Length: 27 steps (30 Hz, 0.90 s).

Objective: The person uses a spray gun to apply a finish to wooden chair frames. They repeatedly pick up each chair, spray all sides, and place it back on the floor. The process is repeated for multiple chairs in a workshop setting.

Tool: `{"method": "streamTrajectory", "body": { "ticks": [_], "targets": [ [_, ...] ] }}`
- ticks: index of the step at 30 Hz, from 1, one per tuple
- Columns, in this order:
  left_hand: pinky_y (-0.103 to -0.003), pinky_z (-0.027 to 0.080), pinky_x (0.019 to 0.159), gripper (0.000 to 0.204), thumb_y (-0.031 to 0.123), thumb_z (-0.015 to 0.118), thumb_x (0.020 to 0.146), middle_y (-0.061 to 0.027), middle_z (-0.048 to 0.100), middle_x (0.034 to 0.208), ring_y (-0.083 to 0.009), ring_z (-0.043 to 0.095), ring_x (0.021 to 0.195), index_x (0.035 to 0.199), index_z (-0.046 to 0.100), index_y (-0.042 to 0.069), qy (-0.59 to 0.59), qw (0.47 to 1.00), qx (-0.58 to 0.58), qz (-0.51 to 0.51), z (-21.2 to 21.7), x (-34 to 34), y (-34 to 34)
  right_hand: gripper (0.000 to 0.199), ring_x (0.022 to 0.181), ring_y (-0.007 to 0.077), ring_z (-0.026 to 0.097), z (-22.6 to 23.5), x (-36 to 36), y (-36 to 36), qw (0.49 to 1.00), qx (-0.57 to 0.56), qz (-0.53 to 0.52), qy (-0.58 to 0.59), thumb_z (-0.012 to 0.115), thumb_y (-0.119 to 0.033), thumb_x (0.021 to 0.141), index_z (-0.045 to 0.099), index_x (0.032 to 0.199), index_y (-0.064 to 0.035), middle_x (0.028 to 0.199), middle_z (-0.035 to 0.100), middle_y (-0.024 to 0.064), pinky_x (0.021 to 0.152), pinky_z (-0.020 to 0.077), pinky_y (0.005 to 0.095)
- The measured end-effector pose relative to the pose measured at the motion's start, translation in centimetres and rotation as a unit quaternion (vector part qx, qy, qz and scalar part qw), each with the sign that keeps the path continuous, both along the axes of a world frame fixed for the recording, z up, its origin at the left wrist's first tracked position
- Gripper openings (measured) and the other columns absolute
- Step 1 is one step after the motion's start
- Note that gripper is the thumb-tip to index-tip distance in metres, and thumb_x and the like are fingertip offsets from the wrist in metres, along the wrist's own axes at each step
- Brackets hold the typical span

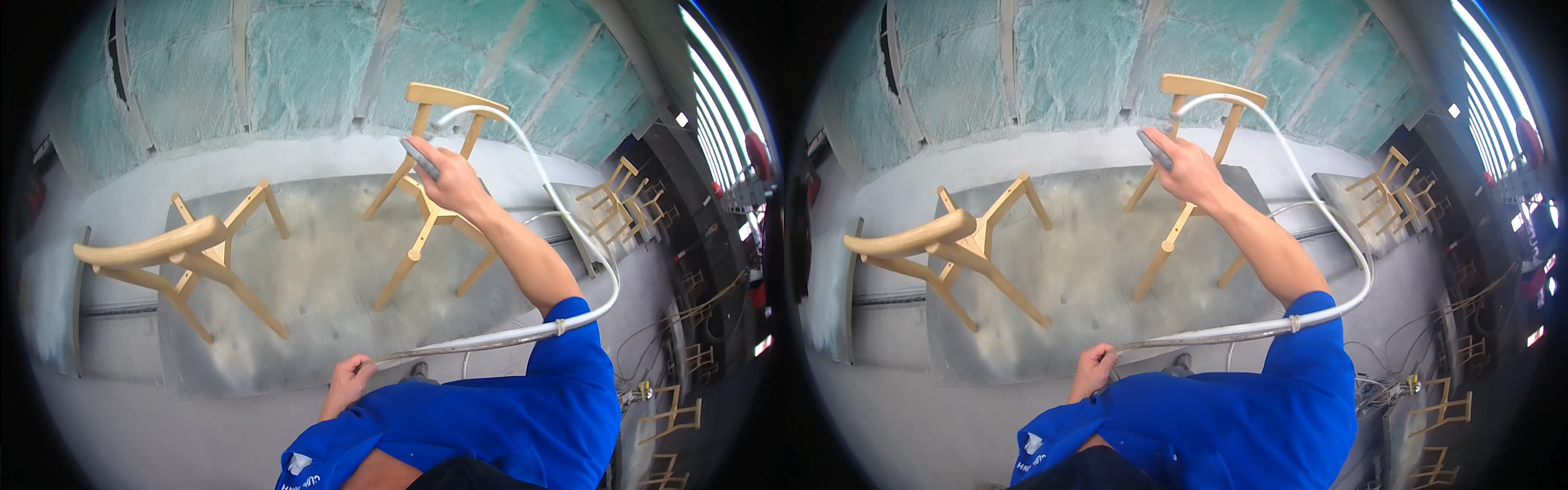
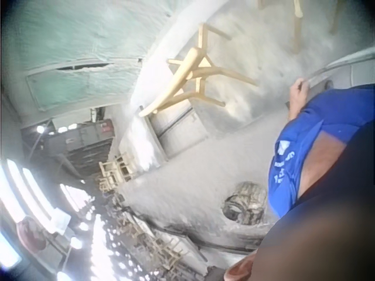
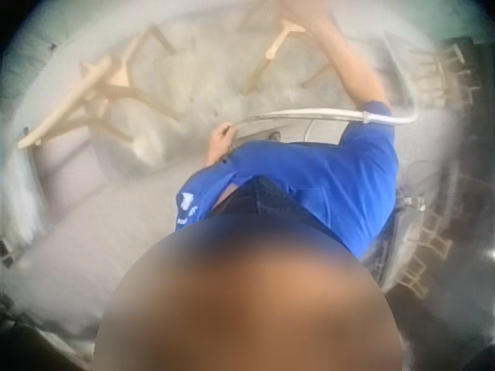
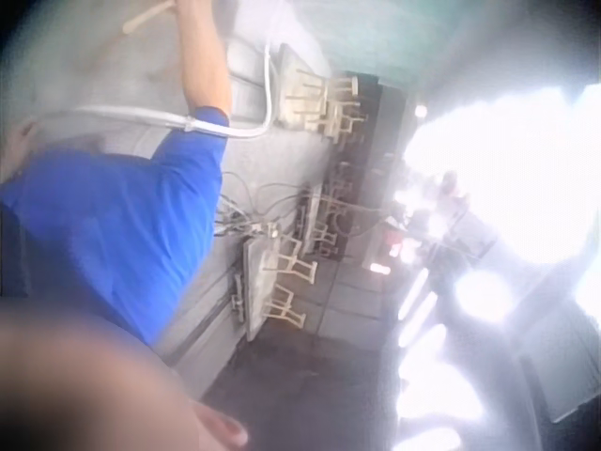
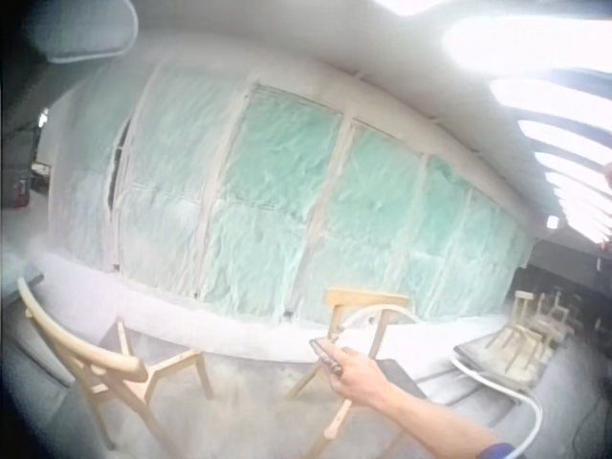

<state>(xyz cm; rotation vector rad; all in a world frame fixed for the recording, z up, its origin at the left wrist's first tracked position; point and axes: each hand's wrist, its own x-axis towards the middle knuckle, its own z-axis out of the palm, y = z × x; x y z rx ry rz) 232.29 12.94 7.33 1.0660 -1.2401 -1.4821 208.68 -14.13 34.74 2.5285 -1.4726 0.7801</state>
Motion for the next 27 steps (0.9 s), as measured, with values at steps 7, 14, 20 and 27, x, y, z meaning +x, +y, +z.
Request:
{"method": "streamTrajectory", "body": {
  "ticks": [7,14,20,27],
  "targets": [
    [-0.025,0.042,0.065,0.018,0.016,0.060,0.100,0.0024,0.061,0.078,-0.0058,0.052,0.073,0.094,0.069,0.001,0.038,0.999,-0.037,0.007,1.7,0.0,-0.8,0.037,0.066,0.0175,0.069,10.8,1.8,-9.8,0.939,0.135,-0.119,-0.293,0.068,-0.022,0.093,0.068,0.128,-0.0104,0.087,0.074,0.0125,0.054,0.0550,0.0355],
    [-0.026,0.046,0.073,0.015,0.014,0.061,0.099,-0.0002,0.066,0.086,-0.0082,0.057,0.080,0.100,0.069,0.001,-0.014,0.999,-0.048,0.002,-1.2,2.5,1.7,0.022,0.055,0.0200,0.065,16.0,-12.7,-12.5,0.884,0.057,-0.271,-0.376,0.065,-0.015,0.086,0.069,0.104,-0.0027,0.071,0.069,0.0133,0.048,0.0524,0.0354],
    [-0.035,0.052,0.073,0.017,0.016,0.068,0.095,-0.0084,0.072,0.087,-0.0172,0.064,0.077,0.101,0.067,0.001,-0.056,0.990,0.101,-0.081,-6.1,3.1,3.7,0.042,0.054,0.0222,0.065,14.0,-21.0,-8.2,0.861,-0.071,-0.380,-0.330,0.063,-0.017,0.088,0.066,0.130,-0.0141,0.073,0.069,0.0117,0.048,0.0539,0.0375],
    [-0.044,0.054,0.081,0.030,0.027,0.070,0.094,-0.0249,0.071,0.096,-0.0384,0.069,0.093,0.111,0.066,0.003,-0.297,0.938,0.087,-0.158,-15.1,3.2,3.1,0.051,0.061,0.0102,0.062,8.4,-13.2,-4.5,0.899,0.038,-0.209,-0.382,0.065,-0.022,0.097,0.056,0.147,-0.0163,0.079,0.065,0.0032,0.044,0.0492,0.0279]
  ]
}}
